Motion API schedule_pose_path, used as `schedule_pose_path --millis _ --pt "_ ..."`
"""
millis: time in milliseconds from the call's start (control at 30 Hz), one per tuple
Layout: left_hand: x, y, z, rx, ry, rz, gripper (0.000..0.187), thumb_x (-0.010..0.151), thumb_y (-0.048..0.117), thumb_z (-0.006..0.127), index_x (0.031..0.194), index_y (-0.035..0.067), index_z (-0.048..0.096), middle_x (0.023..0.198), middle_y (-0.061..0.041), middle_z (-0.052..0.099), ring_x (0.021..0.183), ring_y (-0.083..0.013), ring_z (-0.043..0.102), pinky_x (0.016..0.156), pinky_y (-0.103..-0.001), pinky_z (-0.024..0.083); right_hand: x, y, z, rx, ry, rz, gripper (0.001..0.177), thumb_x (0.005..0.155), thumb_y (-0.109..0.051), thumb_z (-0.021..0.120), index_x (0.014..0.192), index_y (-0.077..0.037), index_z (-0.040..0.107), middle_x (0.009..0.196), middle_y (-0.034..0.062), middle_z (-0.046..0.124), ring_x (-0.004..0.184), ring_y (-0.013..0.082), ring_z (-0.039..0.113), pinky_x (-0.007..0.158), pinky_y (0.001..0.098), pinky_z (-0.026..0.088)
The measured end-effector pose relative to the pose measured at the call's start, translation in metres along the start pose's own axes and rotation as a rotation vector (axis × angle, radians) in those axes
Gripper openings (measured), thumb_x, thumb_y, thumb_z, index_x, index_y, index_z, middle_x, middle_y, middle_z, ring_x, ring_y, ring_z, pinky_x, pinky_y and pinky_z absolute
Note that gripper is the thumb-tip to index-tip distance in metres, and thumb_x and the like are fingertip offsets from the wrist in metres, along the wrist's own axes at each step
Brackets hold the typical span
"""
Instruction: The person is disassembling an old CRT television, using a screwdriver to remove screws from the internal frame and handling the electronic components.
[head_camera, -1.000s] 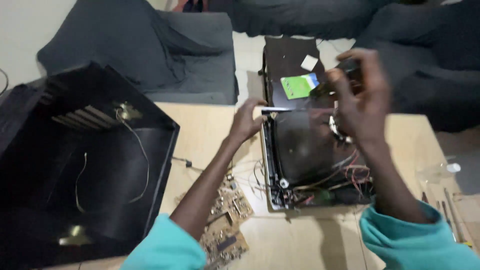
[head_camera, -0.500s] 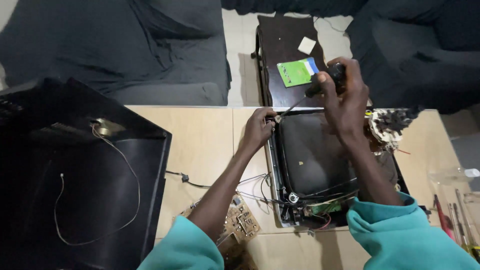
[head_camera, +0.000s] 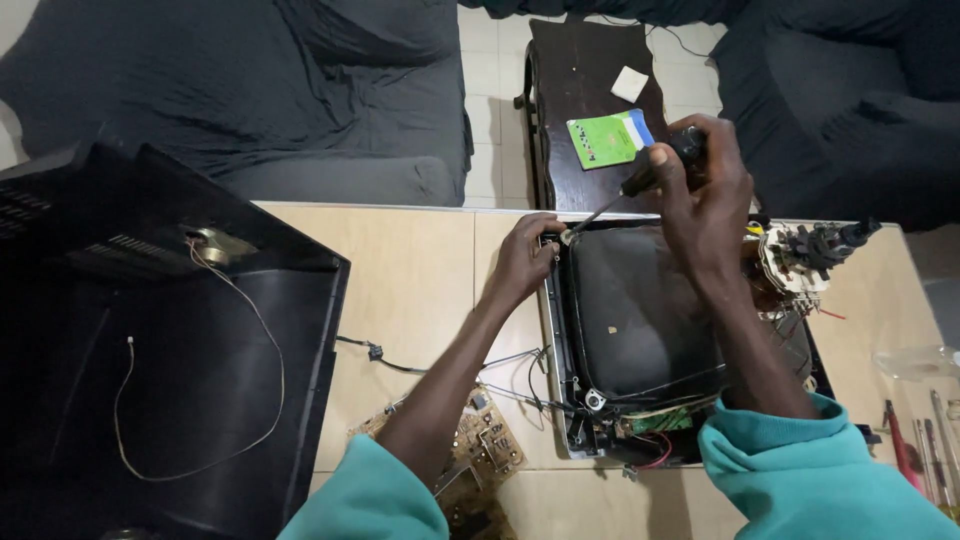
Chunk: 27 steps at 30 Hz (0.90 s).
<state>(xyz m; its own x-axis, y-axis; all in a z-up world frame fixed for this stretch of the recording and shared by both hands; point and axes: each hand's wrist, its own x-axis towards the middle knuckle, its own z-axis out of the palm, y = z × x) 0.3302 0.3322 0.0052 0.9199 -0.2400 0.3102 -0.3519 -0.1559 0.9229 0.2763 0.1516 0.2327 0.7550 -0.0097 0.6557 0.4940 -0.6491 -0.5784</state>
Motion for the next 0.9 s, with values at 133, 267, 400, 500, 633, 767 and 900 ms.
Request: schedule_pose_path --millis 133,267,400,500,633,767,900 --pt "-0.002 0.014 -0.006 0.000 -0.008 -0.013 0.034 0.085 0.014 0.069 0.118 0.022 0.074 0.131 -0.007 0.066 0.128 -0.0357 0.061 0.111 -0.048 0.048 0.003 -0.003 0.000 -0.007 0.021 0.004 0.024 0.116 -0.022 0.067 0.130 -0.003 0.059 0.089 0.0286 0.065 0.077 0.0479 0.070 0.060 0.0515 0.057" --pt "-0.003 0.016 -0.007 0.020 -0.022 -0.020 0.035 0.086 0.016 0.069 0.120 0.022 0.074 0.133 -0.007 0.065 0.129 -0.0357 0.061 0.111 -0.048 0.048 0.002 -0.004 0.003 -0.042 0.019 0.010 0.027 0.114 -0.024 0.069 0.130 -0.004 0.060 0.090 0.0308 0.064 0.082 0.0544 0.069 0.059 0.0555 0.055" --pt "-0.005 0.025 -0.010 0.013 -0.020 -0.036 0.034 0.087 0.010 0.068 0.119 0.020 0.075 0.131 -0.009 0.066 0.127 -0.0395 0.061 0.111 -0.051 0.048 0.008 -0.008 0.000 -0.019 -0.034 0.004 0.025 0.117 -0.022 0.064 0.133 -0.004 0.057 0.097 0.0329 0.063 0.083 0.0543 0.068 0.060 0.0570 0.057" --pt "-0.006 0.021 -0.008 0.030 -0.022 -0.034 0.036 0.087 0.012 0.069 0.121 0.023 0.074 0.133 -0.007 0.065 0.129 -0.0365 0.061 0.112 -0.049 0.048 0.022 -0.016 -0.005 0.055 -0.172 0.032 0.032 0.112 -0.025 0.071 0.135 -0.006 0.062 0.106 0.0288 0.064 0.091 0.0496 0.068 0.070 0.0526 0.058" --pt "-0.006 0.027 -0.006 0.017 -0.012 -0.035 0.034 0.089 0.013 0.060 0.121 0.014 0.073 0.135 -0.010 0.064 0.129 -0.0297 0.061 0.109 -0.044 0.048 0.043 -0.037 -0.005 -0.171 -0.334 -0.011 0.031 0.096 -0.010 0.080 0.125 -0.005 0.069 0.115 0.0184 0.065 0.094 0.0309 0.064 0.070 0.0389 0.053" --pt "-0.006 0.027 -0.007 -0.022 -0.016 -0.032 0.035 0.093 0.020 0.059 0.124 0.014 0.072 0.138 -0.011 0.062 0.132 -0.0303 0.059 0.099 -0.044 0.054 0.059 -0.027 -0.004 -0.233 -0.416 -0.104 0.024 0.095 -0.009 0.082 0.116 -0.006 0.071 0.104 0.0125 0.074 0.087 0.0276 0.067 0.065 0.0409 0.046" --pt "-0.009 0.029 -0.008 -0.027 -0.032 -0.028 0.032 0.096 0.022 0.060 0.125 0.016 0.072 0.141 -0.012 0.063 0.134 -0.0326 0.058 0.109 -0.050 0.048 0.077 -0.014 -0.003 -0.408 -0.535 -0.100 0.031 0.092 -0.017 0.087 0.119 -0.015 0.071 0.111 0.0122 0.077 0.088 0.0323 0.072 0.066 0.0438 0.052"
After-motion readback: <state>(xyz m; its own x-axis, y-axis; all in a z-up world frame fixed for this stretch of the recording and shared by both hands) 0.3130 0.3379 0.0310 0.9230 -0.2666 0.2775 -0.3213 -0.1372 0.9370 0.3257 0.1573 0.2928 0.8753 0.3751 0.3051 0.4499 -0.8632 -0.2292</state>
